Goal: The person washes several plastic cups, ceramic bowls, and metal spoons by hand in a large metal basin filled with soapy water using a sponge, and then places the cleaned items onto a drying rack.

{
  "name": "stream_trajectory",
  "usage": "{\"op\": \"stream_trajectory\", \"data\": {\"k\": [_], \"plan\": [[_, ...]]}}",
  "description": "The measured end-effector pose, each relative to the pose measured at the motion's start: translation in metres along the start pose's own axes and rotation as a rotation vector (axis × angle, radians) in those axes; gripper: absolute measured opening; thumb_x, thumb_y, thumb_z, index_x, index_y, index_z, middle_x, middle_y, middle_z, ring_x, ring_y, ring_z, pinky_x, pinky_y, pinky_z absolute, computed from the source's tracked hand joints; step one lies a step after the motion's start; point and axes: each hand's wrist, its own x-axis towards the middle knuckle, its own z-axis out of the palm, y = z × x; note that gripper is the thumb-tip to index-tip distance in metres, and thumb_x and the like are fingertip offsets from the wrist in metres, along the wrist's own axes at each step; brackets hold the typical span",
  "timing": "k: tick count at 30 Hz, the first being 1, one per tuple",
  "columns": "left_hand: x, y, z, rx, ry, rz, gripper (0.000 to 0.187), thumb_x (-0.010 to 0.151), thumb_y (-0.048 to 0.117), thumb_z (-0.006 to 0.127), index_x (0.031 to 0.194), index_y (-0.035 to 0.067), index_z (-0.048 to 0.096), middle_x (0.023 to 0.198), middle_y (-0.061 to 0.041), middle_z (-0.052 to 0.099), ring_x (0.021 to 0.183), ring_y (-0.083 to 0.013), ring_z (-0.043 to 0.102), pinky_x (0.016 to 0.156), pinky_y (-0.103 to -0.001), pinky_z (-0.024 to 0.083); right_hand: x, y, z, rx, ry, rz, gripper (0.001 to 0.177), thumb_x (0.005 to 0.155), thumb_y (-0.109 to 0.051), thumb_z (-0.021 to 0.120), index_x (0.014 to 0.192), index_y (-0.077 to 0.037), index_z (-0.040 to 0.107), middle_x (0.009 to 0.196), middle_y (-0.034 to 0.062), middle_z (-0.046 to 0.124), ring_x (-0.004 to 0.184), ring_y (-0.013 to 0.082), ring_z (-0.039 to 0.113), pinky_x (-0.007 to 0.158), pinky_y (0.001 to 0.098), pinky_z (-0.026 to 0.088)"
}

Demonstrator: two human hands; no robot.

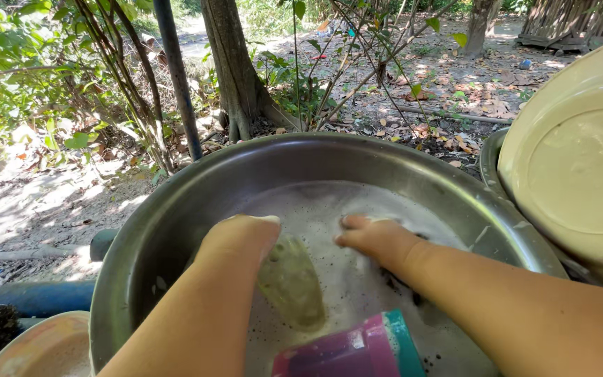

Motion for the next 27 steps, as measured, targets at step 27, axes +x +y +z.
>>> {"op": "stream_trajectory", "data": {"k": [27], "plan": [[0.034,0.004,0.002,-0.801,-0.031,-0.233,0.048,0.087,0.044,0.064,0.122,0.012,0.068,0.118,-0.012,0.066,0.096,-0.0323,0.064,0.067,-0.048,0.053,-0.031,-0.116,-0.053,0.782,0.106,0.193,0.074,0.075,-0.043,0.077,0.133,-0.003,0.055,0.127,0.0173,0.066,0.121,0.0294,0.061,0.101,0.0383,0.047]]}}
